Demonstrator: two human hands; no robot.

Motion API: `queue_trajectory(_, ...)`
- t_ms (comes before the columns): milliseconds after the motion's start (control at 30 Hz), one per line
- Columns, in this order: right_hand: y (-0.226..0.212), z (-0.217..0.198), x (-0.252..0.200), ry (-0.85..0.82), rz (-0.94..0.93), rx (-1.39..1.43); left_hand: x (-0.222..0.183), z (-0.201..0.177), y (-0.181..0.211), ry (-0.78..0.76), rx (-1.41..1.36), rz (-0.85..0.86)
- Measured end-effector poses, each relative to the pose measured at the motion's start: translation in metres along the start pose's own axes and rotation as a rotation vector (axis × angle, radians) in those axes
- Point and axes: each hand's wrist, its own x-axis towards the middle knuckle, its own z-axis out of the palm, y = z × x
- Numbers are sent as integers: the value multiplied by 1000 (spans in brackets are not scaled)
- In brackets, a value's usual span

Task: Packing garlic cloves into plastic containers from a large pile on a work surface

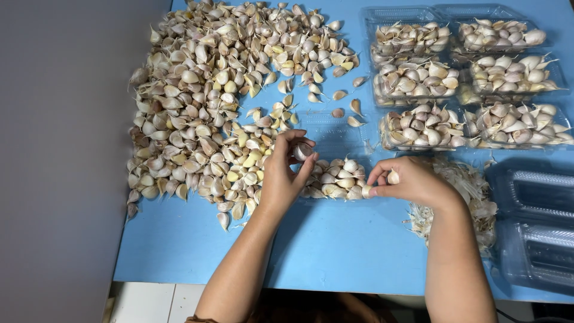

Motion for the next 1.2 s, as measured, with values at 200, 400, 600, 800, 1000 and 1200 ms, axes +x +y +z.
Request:
queue_trajectory(200, -7, 1, -3, -25, -11, 7, 0, 0, 1, -2, -2, -3)
queue_trajectory(400, -10, -2, -2, -19, 5, 4, 0, 0, 0, -1, 5, 7)
queue_trajectory(600, -1, 2, 3, -20, 4, 3, 0, -1, 1, -3, 5, 5)
queue_trajectory(800, 3, 0, 5, -2, -29, 5, 2, -4, 1, 24, 49, 24)
queue_trajectory(1000, 4, 0, 2, -21, -15, -56, 4, -10, 0, 55, 70, 24)
queue_trajectory(1200, 14, 4, 8, -15, -25, -3, 3, -7, 7, 55, 72, 34)
